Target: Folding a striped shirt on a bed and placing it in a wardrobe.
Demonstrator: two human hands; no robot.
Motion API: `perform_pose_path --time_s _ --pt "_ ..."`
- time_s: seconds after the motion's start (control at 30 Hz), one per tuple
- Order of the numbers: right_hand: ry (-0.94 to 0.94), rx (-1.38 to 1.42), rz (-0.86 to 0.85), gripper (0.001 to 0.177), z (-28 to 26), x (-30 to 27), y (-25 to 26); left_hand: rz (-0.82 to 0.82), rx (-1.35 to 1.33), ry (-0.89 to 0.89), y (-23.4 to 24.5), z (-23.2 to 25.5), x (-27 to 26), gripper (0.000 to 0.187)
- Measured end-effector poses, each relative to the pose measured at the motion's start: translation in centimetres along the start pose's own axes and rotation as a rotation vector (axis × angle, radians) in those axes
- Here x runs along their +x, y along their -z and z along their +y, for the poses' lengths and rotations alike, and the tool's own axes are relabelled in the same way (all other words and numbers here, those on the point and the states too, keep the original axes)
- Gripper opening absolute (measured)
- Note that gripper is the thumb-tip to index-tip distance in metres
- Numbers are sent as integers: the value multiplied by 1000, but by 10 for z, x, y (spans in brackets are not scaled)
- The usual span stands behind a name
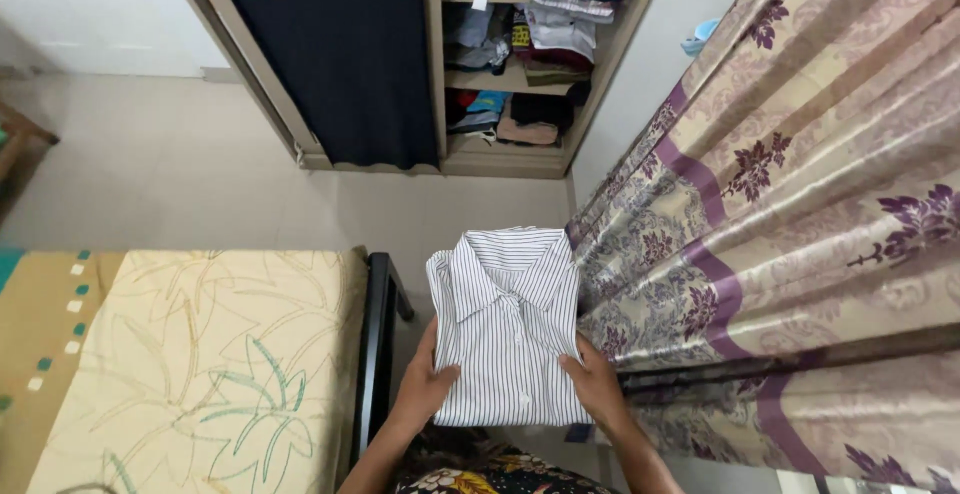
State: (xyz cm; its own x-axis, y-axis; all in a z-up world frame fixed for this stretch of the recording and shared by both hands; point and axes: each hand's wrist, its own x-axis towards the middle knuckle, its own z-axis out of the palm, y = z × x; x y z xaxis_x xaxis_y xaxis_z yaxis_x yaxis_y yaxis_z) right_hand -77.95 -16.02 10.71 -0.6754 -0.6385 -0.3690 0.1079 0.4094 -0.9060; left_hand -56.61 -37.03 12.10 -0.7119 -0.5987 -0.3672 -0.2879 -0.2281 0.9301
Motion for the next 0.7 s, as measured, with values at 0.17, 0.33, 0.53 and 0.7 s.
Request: perform_pose_path --time_s 0.17,0.33,0.53,0.7 --pt "70 9 60 51 -3 68 8 -65 37 -31 10 8 88 90" --pt "-110 -19 75 53 -60 137 4 -61 155 -174 30 34 173 94" --pt "103 -31 99 52 -95 223 -8 -110 166 -265 60 84 261 94" --pt "82 -128 152 53 -130 275 -10 -122 205 -190 69 122 320 90"
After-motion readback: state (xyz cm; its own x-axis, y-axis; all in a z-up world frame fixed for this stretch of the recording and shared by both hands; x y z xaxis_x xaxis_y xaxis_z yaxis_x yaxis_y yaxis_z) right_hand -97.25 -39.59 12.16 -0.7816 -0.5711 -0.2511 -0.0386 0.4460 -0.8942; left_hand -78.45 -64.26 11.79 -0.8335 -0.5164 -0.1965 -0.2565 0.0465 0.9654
